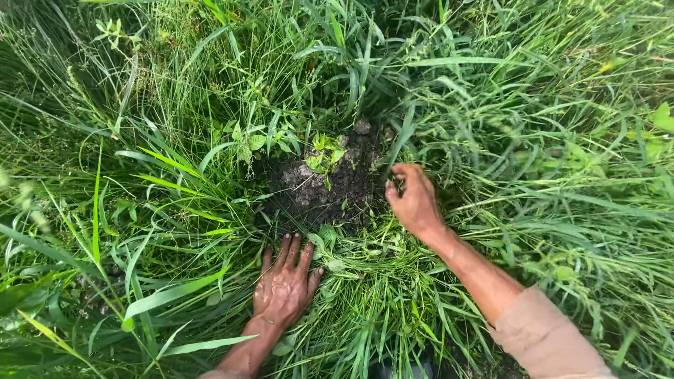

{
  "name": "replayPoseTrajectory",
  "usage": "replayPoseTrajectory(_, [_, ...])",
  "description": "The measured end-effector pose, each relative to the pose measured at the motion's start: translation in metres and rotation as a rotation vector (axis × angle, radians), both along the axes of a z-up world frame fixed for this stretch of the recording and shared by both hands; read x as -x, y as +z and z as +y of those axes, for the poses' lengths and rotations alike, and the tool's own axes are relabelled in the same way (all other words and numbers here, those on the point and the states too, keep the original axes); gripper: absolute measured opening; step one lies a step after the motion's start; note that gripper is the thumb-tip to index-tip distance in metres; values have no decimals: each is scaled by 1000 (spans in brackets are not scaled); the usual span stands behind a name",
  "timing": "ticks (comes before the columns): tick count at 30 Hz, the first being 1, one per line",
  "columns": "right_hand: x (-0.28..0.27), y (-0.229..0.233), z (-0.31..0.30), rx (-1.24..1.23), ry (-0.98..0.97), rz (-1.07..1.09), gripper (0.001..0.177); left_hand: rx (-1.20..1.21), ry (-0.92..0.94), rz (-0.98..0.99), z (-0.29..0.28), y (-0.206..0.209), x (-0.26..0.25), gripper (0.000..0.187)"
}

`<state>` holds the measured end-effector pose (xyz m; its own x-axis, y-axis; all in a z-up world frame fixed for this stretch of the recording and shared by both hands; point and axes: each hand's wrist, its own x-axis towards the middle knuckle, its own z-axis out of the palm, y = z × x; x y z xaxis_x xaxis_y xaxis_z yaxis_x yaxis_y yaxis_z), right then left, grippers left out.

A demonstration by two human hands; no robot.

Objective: Pulling out weeds and grass from around a small plant in a garden.

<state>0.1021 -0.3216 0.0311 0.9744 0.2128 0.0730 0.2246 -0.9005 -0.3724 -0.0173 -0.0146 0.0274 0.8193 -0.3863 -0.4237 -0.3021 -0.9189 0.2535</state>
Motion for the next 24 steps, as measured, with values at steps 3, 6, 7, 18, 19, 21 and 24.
replayPoseTrajectory(3, [-30,-8,-3,-331,-441,394,45,11,32,52,1,3,4,66])
replayPoseTrajectory(6, [-88,-62,-24,-593,-542,428,53,8,42,92,1,8,1,66])
replayPoseTrajectory(7, [-107,-87,-33,-865,-434,341,61,25,41,104,1,8,-1,66])
replayPoseTrajectory(18, [-161,-159,-71,-1027,-517,0,35,162,67,3,6,-8,0,66])
replayPoseTrajectory(19, [-148,-186,-107,-1177,-619,-19,36,143,59,38,8,-4,-2,66])
replayPoseTrajectory(21, [-121,-180,-149,-1319,-722,-38,37,130,52,75,9,1,-1,66])
replayPoseTrajectory(24, [-82,-72,-157,-1589,-913,57,31,153,82,101,5,2,-3,67])
